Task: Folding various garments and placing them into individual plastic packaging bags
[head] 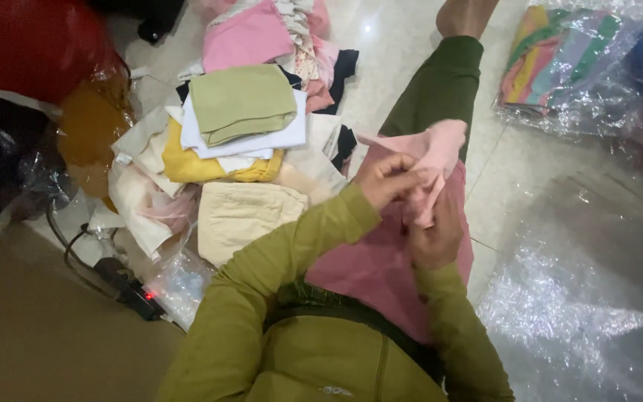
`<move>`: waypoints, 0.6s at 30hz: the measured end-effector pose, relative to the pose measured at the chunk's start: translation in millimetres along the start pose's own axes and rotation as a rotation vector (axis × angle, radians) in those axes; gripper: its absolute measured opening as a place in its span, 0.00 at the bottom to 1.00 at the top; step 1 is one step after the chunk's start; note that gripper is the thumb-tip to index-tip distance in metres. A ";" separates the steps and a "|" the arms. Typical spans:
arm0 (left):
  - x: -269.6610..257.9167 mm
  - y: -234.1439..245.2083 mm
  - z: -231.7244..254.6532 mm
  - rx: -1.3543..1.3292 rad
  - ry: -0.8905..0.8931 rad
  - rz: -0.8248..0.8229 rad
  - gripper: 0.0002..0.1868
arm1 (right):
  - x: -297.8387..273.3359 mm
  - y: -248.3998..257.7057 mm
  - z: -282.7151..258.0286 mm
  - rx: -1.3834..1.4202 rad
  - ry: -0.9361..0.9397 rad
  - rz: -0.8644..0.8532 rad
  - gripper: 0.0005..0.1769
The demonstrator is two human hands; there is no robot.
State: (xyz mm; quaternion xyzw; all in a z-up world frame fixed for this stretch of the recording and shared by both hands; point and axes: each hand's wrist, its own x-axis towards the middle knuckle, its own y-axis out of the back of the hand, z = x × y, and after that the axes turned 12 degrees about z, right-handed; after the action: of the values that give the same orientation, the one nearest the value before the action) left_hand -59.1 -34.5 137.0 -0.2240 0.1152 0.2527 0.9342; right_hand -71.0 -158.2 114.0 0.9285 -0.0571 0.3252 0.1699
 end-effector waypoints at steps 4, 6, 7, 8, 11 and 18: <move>1.5 8.1 24.4 0.028 -0.078 -0.029 0.10 | -14.8 14.3 47.5 0.427 -0.467 0.167 0.09; 1.0 16.7 32.3 0.069 -0.066 -0.050 0.11 | -10.6 19.6 46.8 0.539 -0.611 0.241 0.11; 3.8 23.0 29.3 0.137 -0.140 -0.071 0.11 | 7.3 20.8 17.7 0.501 -0.532 0.260 0.09; 5.7 29.4 25.7 0.204 -0.213 -0.091 0.12 | 25.1 22.6 -11.4 0.462 -0.453 0.277 0.15; 12.5 27.6 30.8 0.501 -0.843 -0.123 0.11 | 45.8 42.5 2.2 0.408 -0.080 -0.005 0.15; -15.8 -11.1 115.6 0.603 -0.942 -0.363 0.07 | 98.4 58.8 -17.8 0.361 0.171 -0.413 0.34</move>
State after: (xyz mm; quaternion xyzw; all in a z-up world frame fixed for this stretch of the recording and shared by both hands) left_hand -54.9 5.4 247.2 0.1719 -0.2856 0.1171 0.9355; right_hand -17.2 -206.5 204.8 0.9048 0.2066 0.3660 0.0687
